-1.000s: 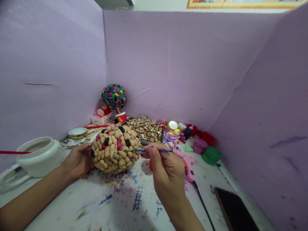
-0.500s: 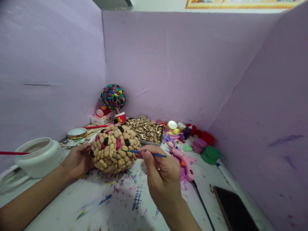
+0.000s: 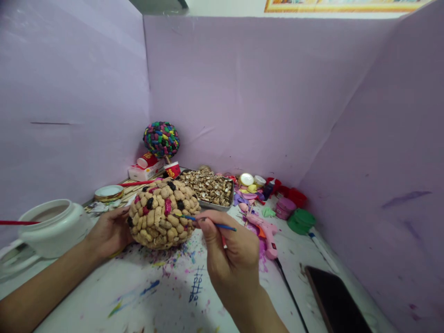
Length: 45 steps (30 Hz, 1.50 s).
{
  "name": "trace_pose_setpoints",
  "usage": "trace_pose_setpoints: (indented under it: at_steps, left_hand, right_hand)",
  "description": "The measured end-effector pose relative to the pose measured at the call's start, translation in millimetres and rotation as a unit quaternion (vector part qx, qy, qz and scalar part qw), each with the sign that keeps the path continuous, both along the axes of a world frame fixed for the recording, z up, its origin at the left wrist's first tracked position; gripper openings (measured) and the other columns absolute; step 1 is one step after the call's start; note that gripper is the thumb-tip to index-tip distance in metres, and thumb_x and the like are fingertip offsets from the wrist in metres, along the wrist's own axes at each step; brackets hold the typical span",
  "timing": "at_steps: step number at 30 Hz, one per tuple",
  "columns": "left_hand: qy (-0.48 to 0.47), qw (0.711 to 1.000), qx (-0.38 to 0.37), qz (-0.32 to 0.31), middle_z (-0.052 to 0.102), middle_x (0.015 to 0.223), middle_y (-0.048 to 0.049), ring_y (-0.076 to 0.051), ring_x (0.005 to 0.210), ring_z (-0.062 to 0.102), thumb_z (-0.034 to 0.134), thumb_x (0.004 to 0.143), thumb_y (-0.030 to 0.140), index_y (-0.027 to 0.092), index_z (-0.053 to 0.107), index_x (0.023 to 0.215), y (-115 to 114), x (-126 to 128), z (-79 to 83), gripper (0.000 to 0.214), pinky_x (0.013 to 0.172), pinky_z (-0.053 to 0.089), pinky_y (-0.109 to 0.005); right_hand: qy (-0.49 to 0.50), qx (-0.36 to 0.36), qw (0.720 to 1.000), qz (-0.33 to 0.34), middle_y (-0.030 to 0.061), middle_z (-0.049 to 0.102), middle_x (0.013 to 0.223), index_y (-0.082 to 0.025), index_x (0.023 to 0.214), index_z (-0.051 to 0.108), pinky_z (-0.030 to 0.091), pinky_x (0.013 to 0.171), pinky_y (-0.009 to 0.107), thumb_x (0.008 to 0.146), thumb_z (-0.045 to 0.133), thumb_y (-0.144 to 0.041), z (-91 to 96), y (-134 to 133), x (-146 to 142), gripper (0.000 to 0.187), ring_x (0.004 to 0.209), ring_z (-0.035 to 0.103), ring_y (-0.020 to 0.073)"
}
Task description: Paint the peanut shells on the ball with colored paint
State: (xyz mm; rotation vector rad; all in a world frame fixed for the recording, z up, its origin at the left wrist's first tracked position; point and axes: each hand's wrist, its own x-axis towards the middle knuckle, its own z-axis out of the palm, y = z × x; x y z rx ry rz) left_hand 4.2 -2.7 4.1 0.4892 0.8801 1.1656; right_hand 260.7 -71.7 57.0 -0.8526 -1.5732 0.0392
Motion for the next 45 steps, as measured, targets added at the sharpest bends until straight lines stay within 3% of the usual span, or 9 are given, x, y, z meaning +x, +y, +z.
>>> trace_pose_setpoints:
  at_steps: [3,9,11,17,26,35,45]
  left_hand:
    - [0.001,1.000,-0.002,-0.001,0.078,0.101,-0.0131,-0.034,0.098,0.072,0.052,0.081,0.015,0.012,0.052,0.135,0.2,0.6,1.0,0.054,0.086,0.056,-0.050]
    - [0.004,1.000,-0.001,0.012,0.078,0.101,-0.0133,-0.033,0.095,0.073,0.053,0.079,0.015,0.014,0.052,0.135,2.0,0.7,0.8,0.057,0.085,0.057,-0.051]
    - [0.006,1.000,-0.002,0.012,0.078,0.100,-0.0135,-0.033,0.094,0.073,0.053,0.078,0.014,0.014,0.051,0.136,1.1,1.1,1.6,0.058,0.084,0.057,-0.051]
    - [0.009,1.000,-0.004,0.017,0.078,0.100,-0.0144,-0.034,0.094,0.074,0.052,0.079,0.014,0.012,0.049,0.138,-0.4,1.5,2.4,0.059,0.083,0.058,-0.052]
    - [0.009,1.000,-0.008,0.019,0.078,0.106,-0.0126,-0.034,0.097,0.073,0.053,0.075,0.011,0.017,0.045,0.142,-1.3,2.9,4.2,0.067,0.082,0.059,-0.052]
    - [0.011,1.000,-0.006,0.016,0.079,0.095,-0.0117,-0.032,0.091,0.074,0.050,0.079,0.012,0.015,0.047,0.139,-0.4,1.4,1.7,0.060,0.081,0.059,-0.051]
    - [0.004,1.000,-0.013,0.023,0.080,0.089,-0.0085,-0.032,0.091,0.074,0.048,0.080,0.011,0.018,0.051,0.135,-1.9,3.0,5.9,0.056,0.081,0.059,-0.050]
  right_hand:
    - [0.019,-0.010,1.000,-0.004,-0.0043,0.069,0.065,-0.022,0.087,0.069,0.046,0.042,0.017,0.090,0.057,-0.017,-0.3,0.4,-0.7,0.013,0.042,0.056,0.0058]
    - [0.012,-0.015,1.000,0.006,-0.0010,0.073,0.070,-0.021,0.085,0.068,0.053,0.050,0.018,0.091,0.056,-0.017,-2.4,1.6,0.4,0.013,0.060,0.071,0.0118]
    - [0.016,-0.016,1.000,0.003,-0.0010,0.073,0.068,-0.020,0.086,0.068,0.051,0.047,0.018,0.091,0.056,-0.016,-2.4,2.1,0.3,0.014,0.059,0.070,0.0117]
    - [0.024,0.023,0.999,0.007,-0.0002,0.076,0.074,-0.021,0.083,0.070,0.059,0.062,0.021,0.088,0.058,-0.013,1.3,3.1,-2.3,0.016,0.065,0.072,0.0120]
    - [0.010,0.027,0.999,0.014,-0.0008,0.076,0.074,-0.022,0.085,0.070,0.060,0.062,0.022,0.087,0.057,-0.011,1.4,2.1,-2.4,0.017,0.066,0.072,0.0128]
    - [0.002,0.043,0.999,0.003,-0.0006,0.075,0.071,-0.020,0.082,0.070,0.058,0.060,0.019,0.085,0.060,-0.009,7.1,-1.3,-4.3,0.015,0.061,0.071,0.0114]
    - [0.021,0.023,1.000,0.001,-0.0001,0.076,0.075,-0.021,0.082,0.070,0.060,0.062,0.022,0.087,0.058,-0.012,0.8,2.6,-2.6,0.016,0.064,0.072,0.0127]
